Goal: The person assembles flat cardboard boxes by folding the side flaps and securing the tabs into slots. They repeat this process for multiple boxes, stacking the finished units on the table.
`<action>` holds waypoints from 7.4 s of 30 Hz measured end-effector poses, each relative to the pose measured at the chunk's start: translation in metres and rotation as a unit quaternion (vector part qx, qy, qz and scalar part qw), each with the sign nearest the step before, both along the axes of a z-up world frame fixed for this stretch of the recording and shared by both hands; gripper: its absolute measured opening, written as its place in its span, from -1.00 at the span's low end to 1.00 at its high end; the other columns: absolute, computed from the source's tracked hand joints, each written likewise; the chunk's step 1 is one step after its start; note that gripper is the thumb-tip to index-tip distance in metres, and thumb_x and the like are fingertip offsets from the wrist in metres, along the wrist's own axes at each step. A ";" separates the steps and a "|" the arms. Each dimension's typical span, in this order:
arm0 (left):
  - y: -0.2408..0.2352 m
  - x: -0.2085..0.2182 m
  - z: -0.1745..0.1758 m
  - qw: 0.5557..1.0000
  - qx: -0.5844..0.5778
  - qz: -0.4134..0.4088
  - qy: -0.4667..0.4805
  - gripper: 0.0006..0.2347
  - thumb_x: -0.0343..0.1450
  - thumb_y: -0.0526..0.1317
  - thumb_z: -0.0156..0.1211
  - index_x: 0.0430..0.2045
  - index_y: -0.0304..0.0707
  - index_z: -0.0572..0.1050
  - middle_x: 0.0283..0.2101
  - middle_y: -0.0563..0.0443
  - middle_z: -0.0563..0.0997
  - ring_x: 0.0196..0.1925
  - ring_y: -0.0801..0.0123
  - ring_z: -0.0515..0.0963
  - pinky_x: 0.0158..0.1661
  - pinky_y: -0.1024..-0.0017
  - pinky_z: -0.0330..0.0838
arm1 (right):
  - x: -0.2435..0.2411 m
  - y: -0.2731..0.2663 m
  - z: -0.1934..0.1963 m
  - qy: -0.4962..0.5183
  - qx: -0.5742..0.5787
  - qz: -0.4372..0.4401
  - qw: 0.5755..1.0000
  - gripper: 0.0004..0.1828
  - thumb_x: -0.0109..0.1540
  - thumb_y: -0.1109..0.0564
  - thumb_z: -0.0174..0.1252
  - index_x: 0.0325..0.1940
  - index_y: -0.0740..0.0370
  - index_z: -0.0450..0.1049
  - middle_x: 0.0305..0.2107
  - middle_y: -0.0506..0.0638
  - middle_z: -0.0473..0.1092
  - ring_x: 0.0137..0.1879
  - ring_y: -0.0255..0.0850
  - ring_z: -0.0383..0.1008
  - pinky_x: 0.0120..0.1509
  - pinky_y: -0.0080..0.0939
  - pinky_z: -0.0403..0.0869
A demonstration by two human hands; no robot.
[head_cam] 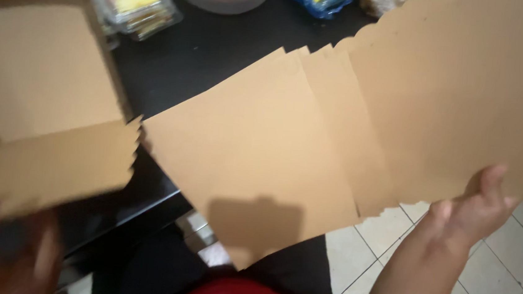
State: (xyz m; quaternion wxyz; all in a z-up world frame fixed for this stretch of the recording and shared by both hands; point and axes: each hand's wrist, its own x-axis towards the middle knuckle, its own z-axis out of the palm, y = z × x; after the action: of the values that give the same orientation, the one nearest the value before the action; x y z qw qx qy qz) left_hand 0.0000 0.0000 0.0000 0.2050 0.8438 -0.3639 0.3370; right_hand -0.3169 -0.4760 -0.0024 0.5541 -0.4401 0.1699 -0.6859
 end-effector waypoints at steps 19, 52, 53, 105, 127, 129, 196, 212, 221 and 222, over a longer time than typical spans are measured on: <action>0.009 -0.045 -0.013 0.994 -0.087 0.043 -0.046 -0.72 0.38 -0.11 0.42 -0.06 0.04 0.55 0.19 -0.18 0.49 0.38 -0.30 0.18 0.39 -0.23 -0.33 | 0.014 -0.075 -0.033 0.108 0.270 0.102 0.951 -0.52 0.42 0.06 -0.23 0.41 0.27 0.15 0.32 0.16 0.26 0.41 0.04 0.36 0.44 0.19 0.37; -0.149 -0.116 -0.133 0.229 -0.193 -0.285 0.911 -0.56 0.49 0.08 0.07 0.18 -0.16 0.34 0.21 -0.04 0.46 0.21 0.26 0.48 0.19 0.16 0.38 | -0.004 -0.034 -0.009 0.002 -0.002 0.051 0.999 -0.51 0.49 0.11 0.05 0.46 0.38 0.24 0.32 0.25 0.39 0.36 0.03 0.56 0.32 -0.06 0.61; -0.157 -0.113 -0.140 0.151 -0.271 -0.260 0.915 -0.57 0.55 0.11 -0.04 0.26 -0.01 0.28 0.26 0.07 0.42 0.25 0.38 0.43 0.24 0.18 0.33 | -0.005 -0.022 -0.007 0.023 -0.025 0.066 0.997 -0.51 0.44 0.14 0.09 0.44 0.37 0.26 0.30 0.22 0.40 0.33 0.00 0.54 0.29 -0.07 0.59; -0.206 -0.132 -0.118 0.395 -0.310 -0.281 0.818 -0.66 0.48 -0.30 0.00 0.18 -0.27 0.31 0.13 -0.17 0.50 0.14 0.06 0.56 0.10 0.05 0.53 | -0.028 -0.062 -0.027 0.042 0.136 0.086 0.986 -0.57 0.52 0.00 -0.17 0.43 0.21 0.22 0.27 0.14 0.39 0.16 -0.07 0.62 -0.21 -0.28 0.39; -0.136 -0.114 -0.061 0.845 -0.094 -0.457 0.261 -0.83 0.50 -0.32 0.13 -0.06 -0.23 0.39 -0.02 -0.11 0.46 0.02 -0.09 0.49 0.13 0.02 0.30 | 0.033 -0.086 -0.115 -0.117 0.252 0.298 0.913 -0.44 0.47 0.10 -0.30 0.56 0.29 0.14 0.46 0.28 0.21 0.56 0.21 0.23 0.51 0.29 0.25; -0.117 -0.112 -0.060 0.800 -0.155 -0.446 0.370 -0.76 0.51 -0.30 0.19 0.04 -0.34 0.37 0.02 -0.18 0.49 0.04 0.00 0.51 0.09 0.12 0.36 | 0.059 -0.087 -0.121 -0.078 0.243 0.307 0.917 -0.46 0.48 0.16 -0.27 0.58 0.26 0.11 0.46 0.24 0.21 0.56 0.16 0.23 0.54 0.24 0.25; 0.287 0.148 0.067 0.937 -0.103 0.334 0.005 -0.45 0.31 -0.49 0.03 0.29 -0.64 0.30 -0.11 -0.64 0.52 -0.10 -0.46 0.50 -0.06 -0.12 0.37 | 0.175 0.215 -0.015 0.523 -0.501 0.404 0.559 0.11 -0.10 0.61 -0.15 0.48 -0.11 0.23 0.52 0.00 -0.07 0.63 -0.01 -0.22 0.54 0.15 -0.30; 0.175 0.136 0.132 0.860 -0.275 0.211 0.375 -0.80 0.47 -0.17 -0.02 -0.23 -0.20 0.57 -0.59 0.01 0.42 -0.63 0.26 0.32 -0.64 0.23 0.12 | 0.269 0.214 0.027 0.314 -0.086 0.670 0.667 -0.24 0.29 -0.11 0.06 0.56 0.04 0.08 0.46 0.14 0.12 0.57 0.05 0.12 0.58 0.21 0.15; 0.020 0.160 0.048 0.881 -0.141 -0.065 0.447 -0.72 0.43 -0.20 0.05 -0.06 -0.38 0.51 -0.27 -0.08 0.64 -0.25 0.33 0.57 -0.25 0.32 0.48 | 0.269 0.174 0.039 0.298 -0.218 0.610 0.701 0.06 0.18 -0.01 0.32 0.59 0.13 -0.17 0.26 0.13 0.22 0.30 -0.08 0.30 0.34 0.00 0.35; 0.009 0.161 0.038 0.871 -0.152 -0.100 0.457 -0.67 0.40 -0.20 0.05 0.03 -0.34 0.48 -0.19 -0.08 0.64 -0.20 0.33 0.57 -0.22 0.35 0.49 | 0.269 0.169 0.028 0.328 -0.202 0.591 0.709 0.03 0.19 -0.02 0.29 0.59 0.14 -0.14 0.18 0.16 0.29 0.24 -0.09 0.35 0.35 -0.01 0.35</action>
State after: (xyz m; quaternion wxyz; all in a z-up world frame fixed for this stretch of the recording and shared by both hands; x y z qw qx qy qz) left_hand 0.1614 0.0092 0.0379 0.5067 0.8212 -0.2561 -0.0567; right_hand -0.0484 -0.3067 0.0254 0.6536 -0.7490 -0.0971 -0.0485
